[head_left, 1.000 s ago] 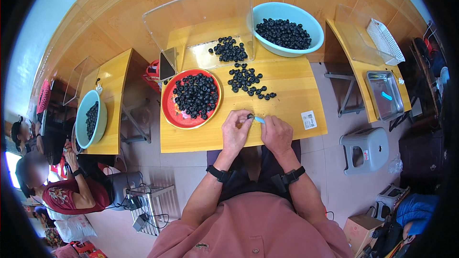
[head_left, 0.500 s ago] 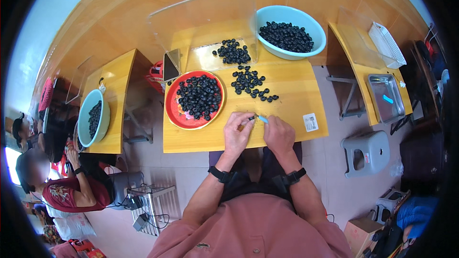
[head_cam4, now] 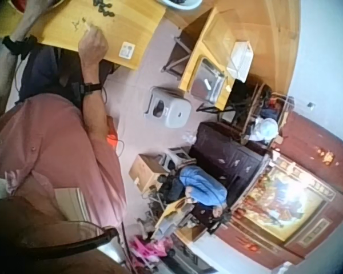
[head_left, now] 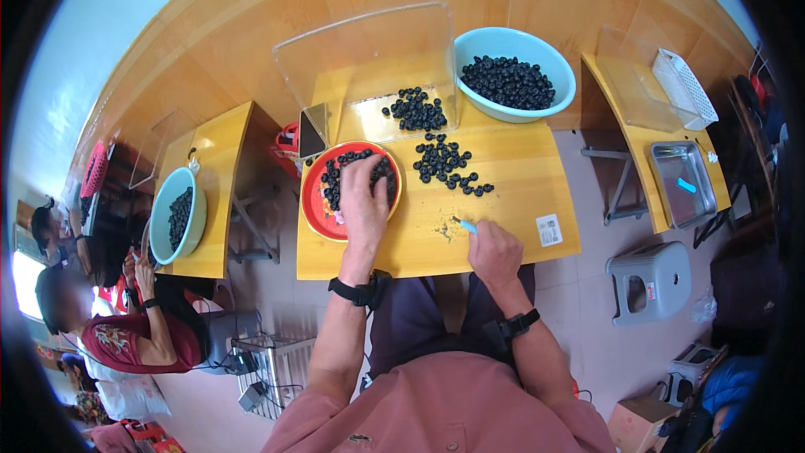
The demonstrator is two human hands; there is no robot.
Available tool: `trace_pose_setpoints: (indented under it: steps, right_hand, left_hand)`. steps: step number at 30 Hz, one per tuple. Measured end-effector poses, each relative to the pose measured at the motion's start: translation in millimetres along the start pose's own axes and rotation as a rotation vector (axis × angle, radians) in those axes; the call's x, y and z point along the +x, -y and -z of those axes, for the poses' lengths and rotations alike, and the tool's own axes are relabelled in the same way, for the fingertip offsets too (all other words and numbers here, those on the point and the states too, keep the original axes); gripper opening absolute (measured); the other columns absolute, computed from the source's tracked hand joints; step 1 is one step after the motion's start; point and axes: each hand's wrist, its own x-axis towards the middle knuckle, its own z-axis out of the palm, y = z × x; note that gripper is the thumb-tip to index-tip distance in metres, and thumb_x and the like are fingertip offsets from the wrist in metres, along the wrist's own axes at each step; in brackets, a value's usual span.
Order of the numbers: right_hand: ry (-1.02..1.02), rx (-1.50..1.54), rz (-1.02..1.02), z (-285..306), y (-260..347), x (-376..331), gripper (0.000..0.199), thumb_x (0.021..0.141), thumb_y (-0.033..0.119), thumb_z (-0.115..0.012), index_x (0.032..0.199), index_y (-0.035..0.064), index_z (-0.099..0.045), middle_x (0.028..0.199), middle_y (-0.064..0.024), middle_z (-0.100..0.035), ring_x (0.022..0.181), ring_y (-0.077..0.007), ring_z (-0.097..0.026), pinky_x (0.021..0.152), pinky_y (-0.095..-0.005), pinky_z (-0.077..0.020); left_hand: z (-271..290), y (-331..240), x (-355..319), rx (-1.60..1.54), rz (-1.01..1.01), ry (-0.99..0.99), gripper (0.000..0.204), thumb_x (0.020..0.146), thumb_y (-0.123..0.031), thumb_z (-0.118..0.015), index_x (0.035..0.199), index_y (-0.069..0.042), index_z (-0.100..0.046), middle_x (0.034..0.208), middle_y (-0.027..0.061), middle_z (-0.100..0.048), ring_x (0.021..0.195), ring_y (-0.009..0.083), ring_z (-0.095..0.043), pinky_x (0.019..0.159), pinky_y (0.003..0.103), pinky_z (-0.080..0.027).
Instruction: Processing and sorting small black components on a desk in a manufacturing environment.
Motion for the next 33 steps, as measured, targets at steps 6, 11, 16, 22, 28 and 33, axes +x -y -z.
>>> trace_pose_setpoints:
  steps: [6,11,16,22,28,33]
  right_hand:
    - [-0.012,0.007,-0.007,-1,1,-1,0.017,0.090,0.019,-0.069,0.084,0.0086,-0.058,0.073,-0.0096,-0.056,0.063,-0.0314,-0.062,0.057,-0.0447,-0.0501]
    - [-0.032,0.016,-0.001,-3,-2,-2,0.017,0.090,0.019,-0.070,0.084,0.0087,-0.058,0.072,-0.0092,-0.056,0.063,-0.0307,-0.062,0.057,-0.0441,-0.0502]
    - [-0.052,0.023,0.002,-1,-1,-1,0.017,0.090,0.018,-0.070,0.083,0.0092,-0.057,0.072,-0.0085,-0.056,0.064,-0.0298,-0.063,0.057,-0.0435,-0.0501]
    - [-0.037,0.020,0.010,0,0,0,0.018,0.091,0.017,-0.069,0.082,0.0089,-0.056,0.072,-0.0084,-0.056,0.064,-0.0295,-0.063,0.058,-0.0432,-0.0504]
    - [-0.039,0.029,0.004,1,1,-2,0.018,0.091,0.017,-0.069,0.083,0.0087,-0.056,0.072,-0.0087,-0.056,0.064,-0.0300,-0.063,0.057,-0.0436,-0.0503]
    - [-0.057,0.004,-0.005,0,0,-1,0.017,0.091,0.017,-0.069,0.082,0.0091,-0.056,0.072,-0.0088,-0.056,0.064,-0.0297,-0.063,0.057,-0.0435,-0.0505]
  left_hand:
    - [-53,-12,-9,0.109,-0.197,0.387,0.027,0.087,0.002,-0.064,0.114,0.002,-0.067,0.105,0.0195,-0.068,0.102,0.0374,-0.068,0.092,0.044,-0.057]
    - [-71,-7,-16,0.290,-0.108,0.555,0.016,0.090,-0.007,-0.065,0.105,0.000,-0.068,0.101,0.0195,-0.068,0.098,0.0384,-0.069,0.086,0.047,-0.058]
    - [-63,-19,-30,0.142,-0.169,0.536,0.013,0.090,-0.004,-0.064,0.102,0.000,-0.068,0.093,0.0173,-0.065,0.091,0.0364,-0.069,0.081,0.044,-0.059]
    - [-62,-20,-35,0.115,-0.140,0.492,0.015,0.092,-0.002,-0.064,0.106,-0.002,-0.070,0.091,0.0173,-0.065,0.090,0.0368,-0.070,0.080,0.045,-0.058]
    - [-52,-30,-43,-0.229,0.163,0.447,0.018,0.089,-0.004,-0.075,0.106,0.001,-0.075,0.099,0.0166,-0.071,0.083,0.0301,-0.072,0.076,0.039,-0.060]
    - [-47,-49,-76,-0.432,0.372,0.397,0.018,0.089,-0.002,-0.079,0.106,0.003,-0.074,0.101,0.0087,-0.071,0.088,0.0154,-0.071,0.081,0.029,-0.058]
